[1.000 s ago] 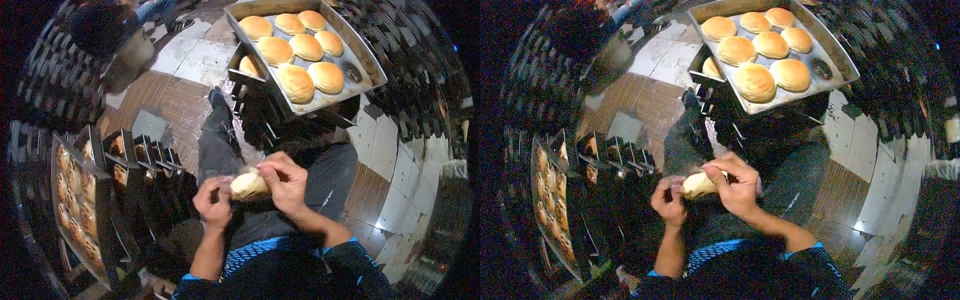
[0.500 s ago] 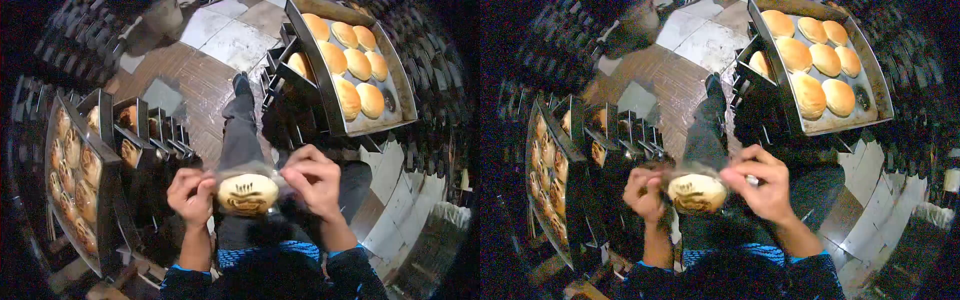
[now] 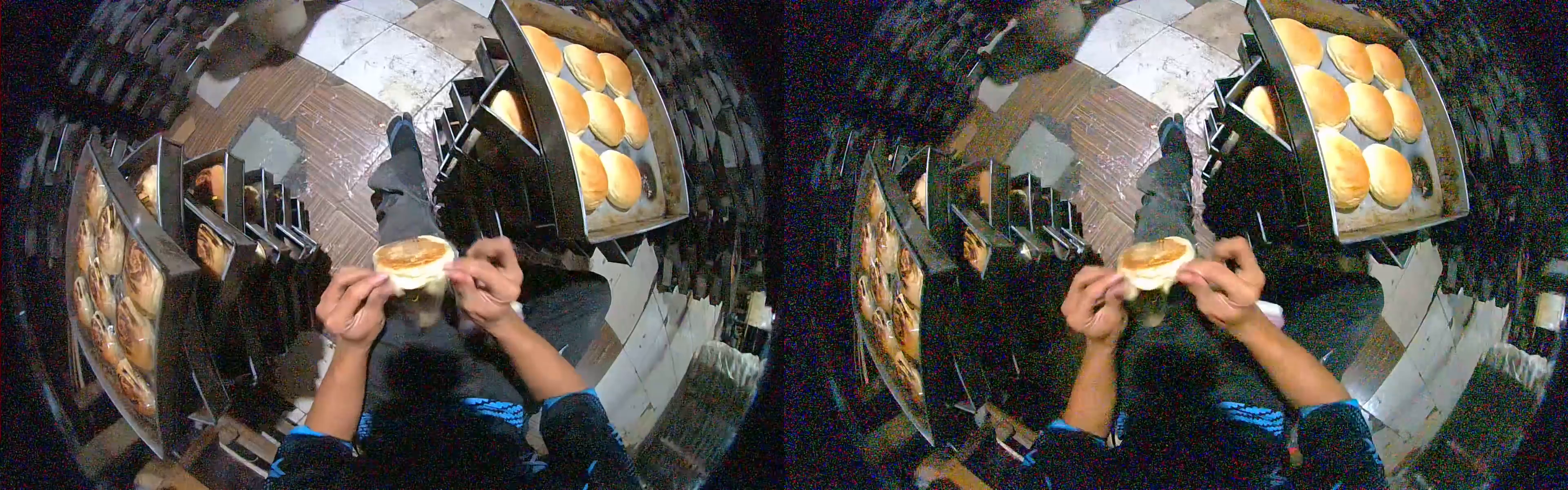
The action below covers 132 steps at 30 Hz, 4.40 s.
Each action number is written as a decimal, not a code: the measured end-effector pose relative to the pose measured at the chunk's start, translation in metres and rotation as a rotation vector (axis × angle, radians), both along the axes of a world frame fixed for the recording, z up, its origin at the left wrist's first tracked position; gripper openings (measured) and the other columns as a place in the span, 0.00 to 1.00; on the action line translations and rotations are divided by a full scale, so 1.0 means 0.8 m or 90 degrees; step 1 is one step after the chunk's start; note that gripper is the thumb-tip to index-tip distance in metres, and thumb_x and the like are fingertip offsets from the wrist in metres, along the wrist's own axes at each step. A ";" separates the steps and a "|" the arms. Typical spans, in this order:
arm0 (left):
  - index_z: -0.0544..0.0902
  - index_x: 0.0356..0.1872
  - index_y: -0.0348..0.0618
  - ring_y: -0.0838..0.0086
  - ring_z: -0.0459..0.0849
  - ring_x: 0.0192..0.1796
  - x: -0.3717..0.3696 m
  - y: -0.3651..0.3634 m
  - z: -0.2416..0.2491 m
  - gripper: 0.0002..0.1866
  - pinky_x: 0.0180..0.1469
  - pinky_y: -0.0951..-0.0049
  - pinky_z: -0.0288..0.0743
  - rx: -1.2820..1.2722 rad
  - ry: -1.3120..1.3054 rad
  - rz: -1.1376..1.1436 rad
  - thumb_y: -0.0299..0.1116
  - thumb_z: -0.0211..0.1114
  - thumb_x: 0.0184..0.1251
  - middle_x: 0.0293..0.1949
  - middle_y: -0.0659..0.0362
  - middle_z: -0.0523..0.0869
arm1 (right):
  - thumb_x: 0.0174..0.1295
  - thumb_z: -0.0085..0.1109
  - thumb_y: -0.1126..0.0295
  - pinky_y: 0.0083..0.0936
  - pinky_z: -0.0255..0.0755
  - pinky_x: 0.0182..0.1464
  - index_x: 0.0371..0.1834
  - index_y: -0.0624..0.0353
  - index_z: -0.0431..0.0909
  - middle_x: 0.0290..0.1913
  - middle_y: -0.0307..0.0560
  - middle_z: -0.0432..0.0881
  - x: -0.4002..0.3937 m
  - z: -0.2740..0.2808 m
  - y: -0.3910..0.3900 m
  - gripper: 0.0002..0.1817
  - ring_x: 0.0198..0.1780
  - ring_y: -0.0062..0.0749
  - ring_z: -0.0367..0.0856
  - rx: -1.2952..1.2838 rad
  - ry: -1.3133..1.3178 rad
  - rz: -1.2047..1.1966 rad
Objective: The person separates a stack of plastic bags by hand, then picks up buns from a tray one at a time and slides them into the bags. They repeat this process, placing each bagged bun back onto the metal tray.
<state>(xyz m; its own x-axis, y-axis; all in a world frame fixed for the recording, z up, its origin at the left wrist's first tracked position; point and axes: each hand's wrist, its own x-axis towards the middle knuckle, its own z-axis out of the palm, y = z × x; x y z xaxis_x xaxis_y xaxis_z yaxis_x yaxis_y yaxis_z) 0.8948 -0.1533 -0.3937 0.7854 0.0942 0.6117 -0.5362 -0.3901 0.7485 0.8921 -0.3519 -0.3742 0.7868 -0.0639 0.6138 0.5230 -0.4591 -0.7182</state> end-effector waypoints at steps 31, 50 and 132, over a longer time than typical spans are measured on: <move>0.82 0.38 0.36 0.79 0.74 0.34 -0.004 -0.036 0.051 0.09 0.39 0.78 0.70 -0.084 0.420 -0.038 0.33 0.60 0.71 0.31 0.65 0.79 | 0.53 0.75 0.62 0.28 0.79 0.44 0.53 0.63 0.74 0.38 0.48 0.86 -0.043 0.132 -0.166 0.29 0.38 0.28 0.84 0.159 0.273 -0.066; 0.75 0.62 0.42 0.42 0.72 0.65 -0.065 -0.113 -0.005 0.35 0.63 0.53 0.71 0.404 0.376 -0.456 0.46 0.74 0.54 0.61 0.41 0.75 | 0.60 0.65 0.56 0.38 0.72 0.61 0.59 0.64 0.77 0.57 0.63 0.78 -0.163 -0.083 -0.142 0.28 0.59 0.54 0.78 -0.036 0.526 -0.016; 0.78 0.43 0.38 0.75 0.79 0.25 -0.057 0.026 0.021 0.09 0.27 0.72 0.77 -0.547 0.480 -0.156 0.34 0.57 0.76 0.28 0.62 0.81 | 0.64 0.51 0.59 0.40 0.77 0.43 0.47 0.64 0.78 0.43 0.55 0.83 0.055 0.110 -0.467 0.19 0.41 0.41 0.83 0.526 0.286 -0.444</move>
